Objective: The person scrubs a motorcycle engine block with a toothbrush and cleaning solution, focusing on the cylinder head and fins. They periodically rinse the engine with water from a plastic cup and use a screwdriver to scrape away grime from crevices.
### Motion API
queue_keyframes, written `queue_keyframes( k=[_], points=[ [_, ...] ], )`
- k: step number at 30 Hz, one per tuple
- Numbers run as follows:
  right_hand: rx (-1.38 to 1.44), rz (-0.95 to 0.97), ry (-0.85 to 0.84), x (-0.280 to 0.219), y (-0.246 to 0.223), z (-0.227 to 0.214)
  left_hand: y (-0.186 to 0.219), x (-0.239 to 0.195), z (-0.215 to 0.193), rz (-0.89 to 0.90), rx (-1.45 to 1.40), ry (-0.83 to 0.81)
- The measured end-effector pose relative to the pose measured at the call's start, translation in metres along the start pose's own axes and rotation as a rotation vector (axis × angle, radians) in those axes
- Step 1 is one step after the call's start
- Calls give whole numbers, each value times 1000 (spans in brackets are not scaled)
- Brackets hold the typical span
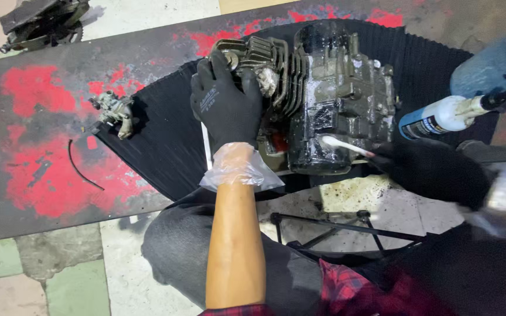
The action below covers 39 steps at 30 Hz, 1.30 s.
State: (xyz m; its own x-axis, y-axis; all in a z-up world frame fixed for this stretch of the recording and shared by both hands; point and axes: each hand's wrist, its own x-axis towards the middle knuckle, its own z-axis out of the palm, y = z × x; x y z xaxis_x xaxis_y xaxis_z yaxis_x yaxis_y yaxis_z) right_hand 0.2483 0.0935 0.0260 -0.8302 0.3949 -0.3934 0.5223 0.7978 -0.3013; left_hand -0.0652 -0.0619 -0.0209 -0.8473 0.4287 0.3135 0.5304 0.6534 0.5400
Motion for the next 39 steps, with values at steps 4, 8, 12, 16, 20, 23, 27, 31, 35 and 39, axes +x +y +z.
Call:
queue_keyframes(
  k=[4,8,12,16,20,23,27,31,35,39],
  points=[
    [-55,-68,11,3,-16,2,1,0,2,-13,5,-6],
    [-240,157,-226,-10,-16,-25,5,3,-3,2,15,22],
    [-103,130,-548,13,3,-42,5,-35,-14,43,-27,166],
    [46,-211,-264,56,-12,-68,47,-157,-9,-154,-159,23],
    [-981,-86,-319,89,-62,-79,73,-195,28,-390,-473,-231],
    [-1221,-225,-294,105,-81,-82,77,-204,29,-398,-581,-200],
    [-1185,-510,-181,108,-106,-73,83,-206,28,-498,-670,-85],
    [-1245,-230,-362,106,-114,-73,87,-211,37,-773,-1097,-143],
    [-1245,-340,-389,115,-84,-69,88,-223,47,-781,-1154,-132],
    [-1303,-308,-391,106,-78,-67,85,-227,47,-781,-1141,-134]
  ],
)
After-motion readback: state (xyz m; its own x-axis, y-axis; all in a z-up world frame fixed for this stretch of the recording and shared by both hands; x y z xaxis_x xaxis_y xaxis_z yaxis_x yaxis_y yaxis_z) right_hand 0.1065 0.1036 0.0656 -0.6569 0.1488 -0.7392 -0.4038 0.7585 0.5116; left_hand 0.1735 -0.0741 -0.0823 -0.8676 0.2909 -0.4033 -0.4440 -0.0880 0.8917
